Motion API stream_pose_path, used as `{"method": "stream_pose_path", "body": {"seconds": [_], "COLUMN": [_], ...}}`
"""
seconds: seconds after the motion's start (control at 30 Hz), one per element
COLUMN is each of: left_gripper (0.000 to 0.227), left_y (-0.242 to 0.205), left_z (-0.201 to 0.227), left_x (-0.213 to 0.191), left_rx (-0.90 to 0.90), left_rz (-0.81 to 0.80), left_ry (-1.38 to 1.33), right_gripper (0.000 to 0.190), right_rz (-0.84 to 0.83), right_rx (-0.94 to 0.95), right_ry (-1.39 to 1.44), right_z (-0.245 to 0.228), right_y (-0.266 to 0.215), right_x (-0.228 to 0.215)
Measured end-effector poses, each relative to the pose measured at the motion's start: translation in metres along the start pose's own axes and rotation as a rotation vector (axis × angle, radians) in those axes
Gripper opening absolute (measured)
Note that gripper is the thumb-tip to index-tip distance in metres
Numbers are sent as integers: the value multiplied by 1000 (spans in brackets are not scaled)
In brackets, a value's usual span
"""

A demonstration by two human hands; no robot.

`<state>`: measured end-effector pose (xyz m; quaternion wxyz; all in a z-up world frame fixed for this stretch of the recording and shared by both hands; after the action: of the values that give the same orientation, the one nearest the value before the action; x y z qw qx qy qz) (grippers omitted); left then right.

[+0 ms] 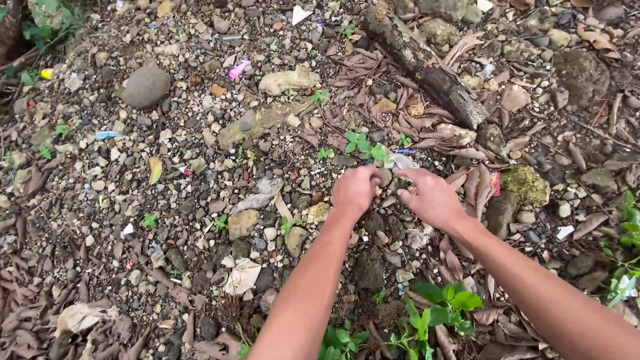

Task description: Pulling small weeds and plants from rocky ground by hand

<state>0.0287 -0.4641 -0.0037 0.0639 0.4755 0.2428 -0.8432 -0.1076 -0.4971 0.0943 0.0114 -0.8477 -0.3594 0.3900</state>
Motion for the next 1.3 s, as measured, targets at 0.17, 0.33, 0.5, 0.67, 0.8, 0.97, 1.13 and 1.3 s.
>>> {"method": "stream_pose_path", "body": {"seconds": [0.17,0.33,0.5,0.67,0.8,0.97,1.13,1.3], "left_gripper": [30,48,36,25,21,23,21,20], "left_y": [20,28,53,39,41,25,13,18], "left_z": [-21,-6,-18,-23,-33,-14,-20,-71], "left_x": [-9,-23,5,-3,5,-24,-38,-28], "left_rx": [-130,-88,-118,-251,-276,-148,-103,-319], "left_rz": [53,53,70,176,251,329,408,295], "left_ry": [-52,-52,-60,-280,-282,-223,-173,-130], "right_gripper": [39,49,36,32,29,33,64,59], "right_rz": [30,62,70,140,239,327,327,213], "right_rx": [42,119,80,12,4,3,-9,-90], "right_ry": [83,72,-183,-222,-256,-258,-238,-281], "right_z": [30,27,44,78,86,101,50,45], "right_y": [49,96,126,151,151,162,146,170], "right_x": [32,50,68,95,98,114,91,100]}}
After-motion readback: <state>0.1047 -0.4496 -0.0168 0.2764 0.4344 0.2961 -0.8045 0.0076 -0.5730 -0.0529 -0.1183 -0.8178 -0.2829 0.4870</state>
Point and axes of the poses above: each hand's wrist, its own y-axis towards the middle knuckle, its own x-axis out of the palm, z = x × y, the point moved 10 cm from there along y, towards the middle knuckle, and after that the axes turned 9 degrees about y, right-handed, at the moved point
